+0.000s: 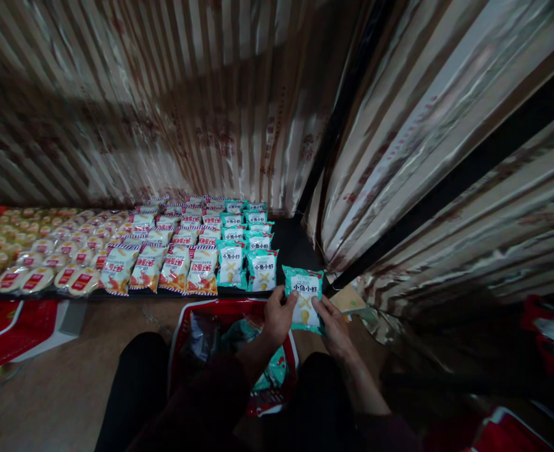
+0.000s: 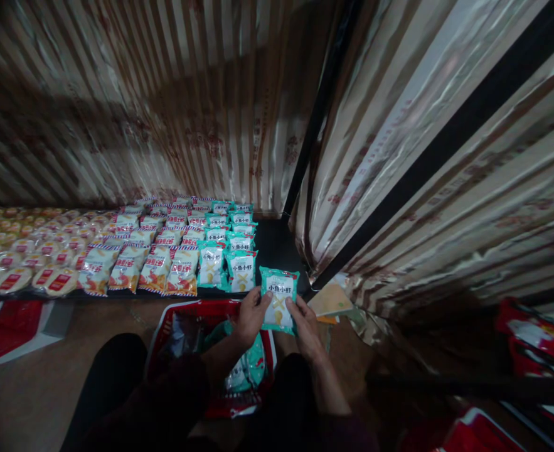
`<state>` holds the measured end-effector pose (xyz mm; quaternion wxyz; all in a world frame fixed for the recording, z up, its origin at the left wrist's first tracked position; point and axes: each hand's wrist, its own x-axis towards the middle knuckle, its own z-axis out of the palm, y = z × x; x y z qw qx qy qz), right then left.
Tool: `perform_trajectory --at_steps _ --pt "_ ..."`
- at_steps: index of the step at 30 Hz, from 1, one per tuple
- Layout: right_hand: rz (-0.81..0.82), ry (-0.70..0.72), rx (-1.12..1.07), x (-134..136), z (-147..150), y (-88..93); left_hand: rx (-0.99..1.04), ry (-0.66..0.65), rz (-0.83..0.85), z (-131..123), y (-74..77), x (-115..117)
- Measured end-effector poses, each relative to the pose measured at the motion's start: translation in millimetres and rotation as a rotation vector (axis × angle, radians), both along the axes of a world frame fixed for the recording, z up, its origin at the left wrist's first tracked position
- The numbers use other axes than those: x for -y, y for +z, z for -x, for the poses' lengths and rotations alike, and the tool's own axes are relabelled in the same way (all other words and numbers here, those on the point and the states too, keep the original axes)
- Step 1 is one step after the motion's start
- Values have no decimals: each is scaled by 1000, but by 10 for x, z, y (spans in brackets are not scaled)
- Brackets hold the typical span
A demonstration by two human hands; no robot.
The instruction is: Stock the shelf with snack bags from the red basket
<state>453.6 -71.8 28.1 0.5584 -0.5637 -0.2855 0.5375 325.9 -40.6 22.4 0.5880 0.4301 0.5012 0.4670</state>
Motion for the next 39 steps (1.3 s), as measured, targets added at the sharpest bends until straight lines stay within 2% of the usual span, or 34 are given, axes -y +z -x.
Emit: perform_trajectory --at_steps 5,16,23,30,34,39 --pt "-19 7 40 -151 -53 49 -93 -6 -76 -63 55 -160" --pt "-39 -84 113 -352 -216 33 -208 89 -57 -277 244 -432" --pt "-102 -168 122 -495 -132 104 -309 84 -54 -412 471 -584" --pt "-122 -243 223 -707 -129 136 -437 53 48 -504 732 -724" --pt "-155 -225 260 -835 -173 115 -437 68 58 -563 778 -798" --pt "-144 -178 151 -1023 -213 102 -436 124 40 -654 761 -897"
